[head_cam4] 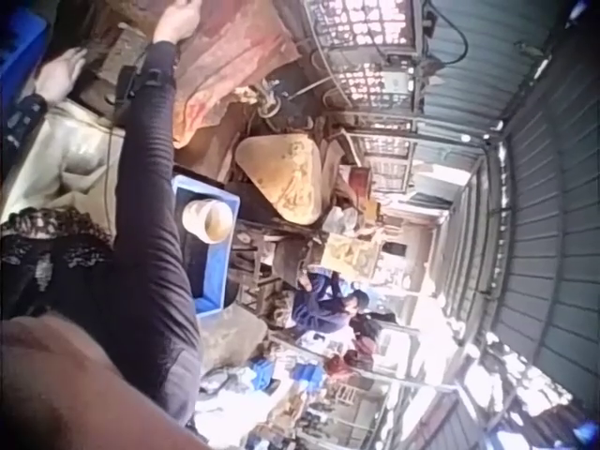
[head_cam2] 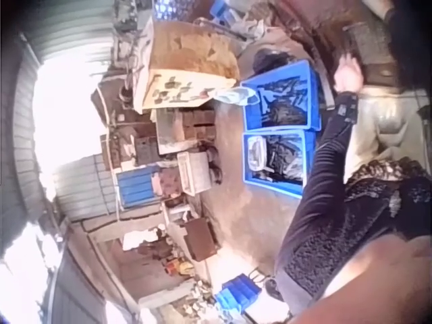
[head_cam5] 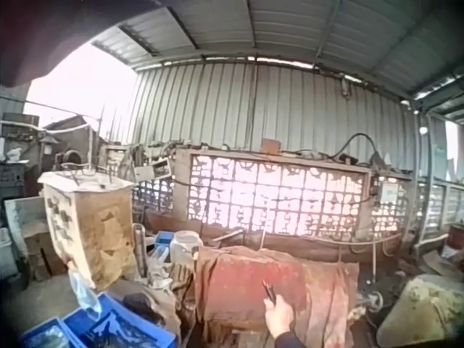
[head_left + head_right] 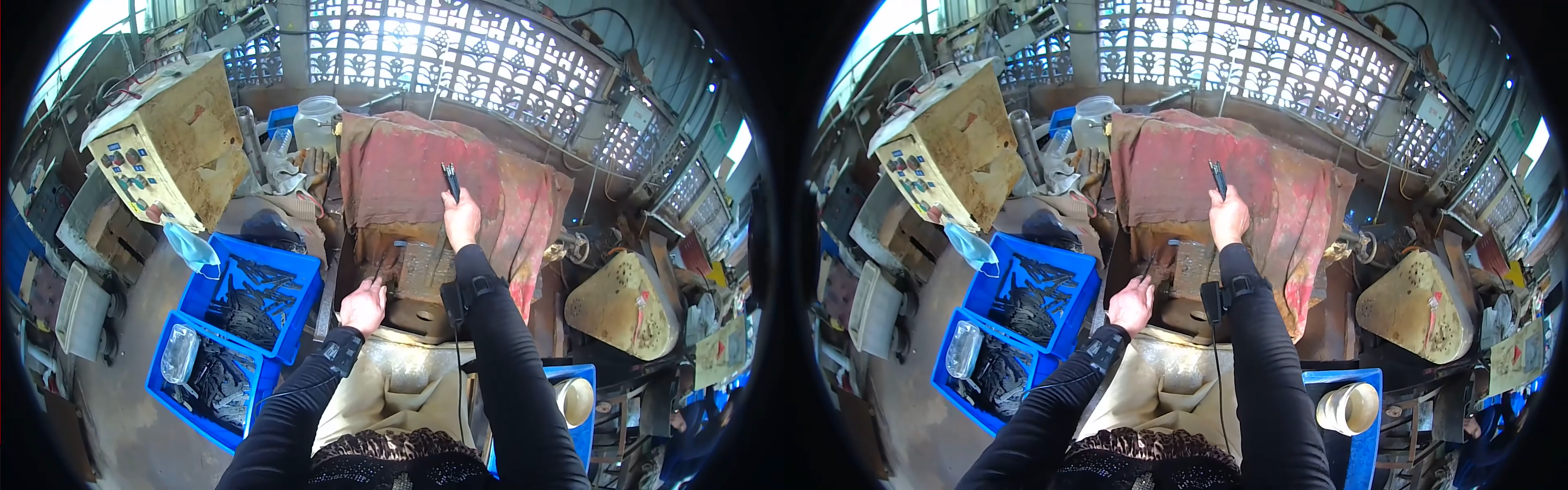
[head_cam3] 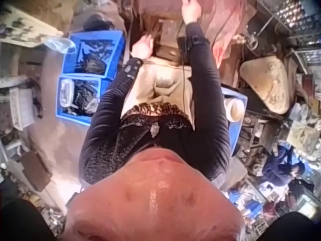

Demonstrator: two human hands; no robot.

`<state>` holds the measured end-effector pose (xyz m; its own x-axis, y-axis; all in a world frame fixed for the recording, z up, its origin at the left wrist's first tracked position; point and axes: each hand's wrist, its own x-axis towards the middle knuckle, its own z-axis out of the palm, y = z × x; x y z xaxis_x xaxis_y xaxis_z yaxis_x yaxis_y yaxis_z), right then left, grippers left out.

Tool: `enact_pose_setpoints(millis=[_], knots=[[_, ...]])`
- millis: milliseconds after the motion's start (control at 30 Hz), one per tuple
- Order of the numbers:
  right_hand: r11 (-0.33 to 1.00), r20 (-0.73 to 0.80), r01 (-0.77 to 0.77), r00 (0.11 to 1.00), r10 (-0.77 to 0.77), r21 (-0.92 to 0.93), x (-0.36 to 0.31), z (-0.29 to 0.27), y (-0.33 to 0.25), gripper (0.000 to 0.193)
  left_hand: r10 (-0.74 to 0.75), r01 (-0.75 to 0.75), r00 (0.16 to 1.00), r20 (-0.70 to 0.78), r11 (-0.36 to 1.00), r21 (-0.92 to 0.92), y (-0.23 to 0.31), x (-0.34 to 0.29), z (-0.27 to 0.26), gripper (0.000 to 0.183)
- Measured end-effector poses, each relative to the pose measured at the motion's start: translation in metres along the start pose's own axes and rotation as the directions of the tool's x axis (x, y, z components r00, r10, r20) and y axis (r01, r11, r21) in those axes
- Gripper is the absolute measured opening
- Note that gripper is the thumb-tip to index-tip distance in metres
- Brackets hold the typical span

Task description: The person picks up metal pieces from a blue bin, holds them against a grinding wheel, and places them into another blue bin. They then pick up a pair of glasses to inspect them before returning to grinding more metal pieces.

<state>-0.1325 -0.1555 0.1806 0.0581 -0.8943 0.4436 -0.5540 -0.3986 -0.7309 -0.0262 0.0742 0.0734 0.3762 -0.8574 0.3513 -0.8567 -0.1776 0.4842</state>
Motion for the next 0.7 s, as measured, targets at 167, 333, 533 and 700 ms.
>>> enact_pose_setpoints(millis=[167, 333, 533, 700], knots=[[0.998, 0.05, -0.024, 0.998, 0.027, -0.055, 0.006, -0.002, 0.002, 0.025, 0.029, -0.029, 1.0, -0.004, 0.998, 0.051, -0.004, 0.002, 0.009, 0.034], [0.999, 0.055, -0.037, 0.998, 0.037, -0.004, 0.011, -0.002, 0.005, 0.025, 0.055, -0.056, 0.998, 0.013, 0.996, 0.065, -0.004, 0.002, 0.01, 0.035], [0.999, 0.027, -0.031, 0.999, 0.031, -0.023, 0.002, 0.0, -0.003, 0.026, 0.063, -0.064, 0.998, 0.019, 0.996, 0.068, -0.005, -0.004, 0.004, 0.034], [0.997, 0.072, -0.073, 0.995, 0.076, -0.038, -0.002, -0.002, -0.004, 0.025, 0.078, -0.082, 0.996, 0.047, 0.993, 0.089, -0.014, -0.011, 0.007, 0.034]])
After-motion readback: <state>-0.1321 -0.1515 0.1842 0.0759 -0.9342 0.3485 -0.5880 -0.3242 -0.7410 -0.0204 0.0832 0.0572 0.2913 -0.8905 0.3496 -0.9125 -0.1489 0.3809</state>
